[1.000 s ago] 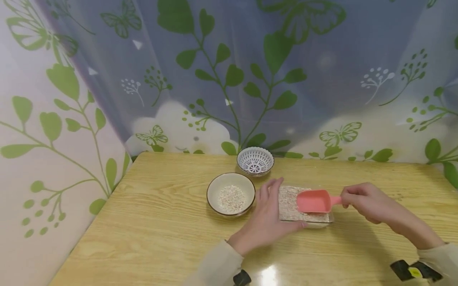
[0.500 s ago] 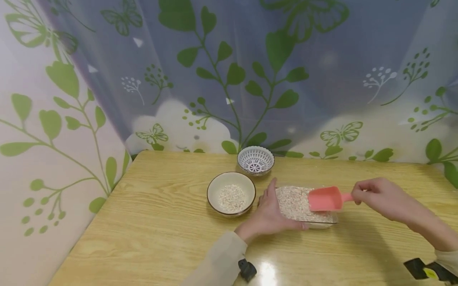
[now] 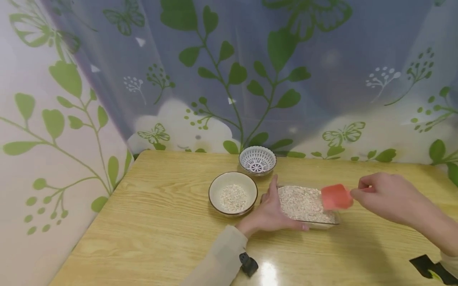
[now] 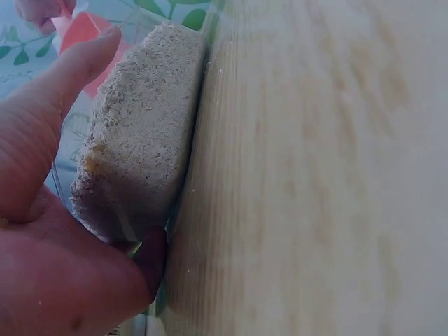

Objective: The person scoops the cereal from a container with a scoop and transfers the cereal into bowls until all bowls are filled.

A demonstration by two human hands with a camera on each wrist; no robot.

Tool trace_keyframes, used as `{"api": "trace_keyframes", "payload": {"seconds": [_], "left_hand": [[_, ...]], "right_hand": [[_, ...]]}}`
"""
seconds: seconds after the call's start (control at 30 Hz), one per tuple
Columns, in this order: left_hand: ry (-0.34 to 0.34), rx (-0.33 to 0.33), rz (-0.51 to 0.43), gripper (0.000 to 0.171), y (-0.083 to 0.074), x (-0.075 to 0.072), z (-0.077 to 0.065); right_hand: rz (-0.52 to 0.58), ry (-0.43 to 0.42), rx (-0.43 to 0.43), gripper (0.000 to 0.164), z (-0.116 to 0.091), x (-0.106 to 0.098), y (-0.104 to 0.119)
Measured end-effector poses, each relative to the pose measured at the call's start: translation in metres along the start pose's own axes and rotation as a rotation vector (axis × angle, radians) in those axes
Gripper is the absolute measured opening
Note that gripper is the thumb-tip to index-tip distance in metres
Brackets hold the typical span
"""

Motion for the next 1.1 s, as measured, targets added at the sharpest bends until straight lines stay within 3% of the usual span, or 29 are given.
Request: {"api": "trace_keyframes", "payload": {"seconds": [0.2, 0.4, 0.57, 0.83, 1.1], "left_hand": [[0.008, 0.016, 0.001, 0.147, 0.0, -0.002, 0.001], [0.01, 0.028, 0.003, 0.145, 0.0, -0.001, 0.002], [0.005, 0.024, -0.001, 0.143, 0.0, 0.0, 0.002], [0.006, 0.027, 0.009, 0.142, 0.001, 0.001, 0.004], [0.01, 0.026, 0.005, 0.142, 0.0, 0.002, 0.003]], "right_hand": [[-0.032, -0.003, -0.032, 0.038, 0.006, 0.002, 0.011], [-0.004, -0.001, -0.04, 0.034, 0.014, 0.008, 0.008], [0.034, -0.013, -0.1, 0.027, 0.021, 0.013, 0.005], [0.221, 0.032, -0.183, 0.025, 0.033, 0.031, -0.01], [0.443, 0.142, -0.147, 0.024, 0.038, 0.052, -0.026]]}}
Point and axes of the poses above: each hand's wrist, its own z-axis towards the middle knuckle, its own x-axis out of the palm, y = z × x, the point moved 9 cm from there along z, towards the middle knuckle, and after that the axes turned 2 degrees about z, right-handed, at the moved point
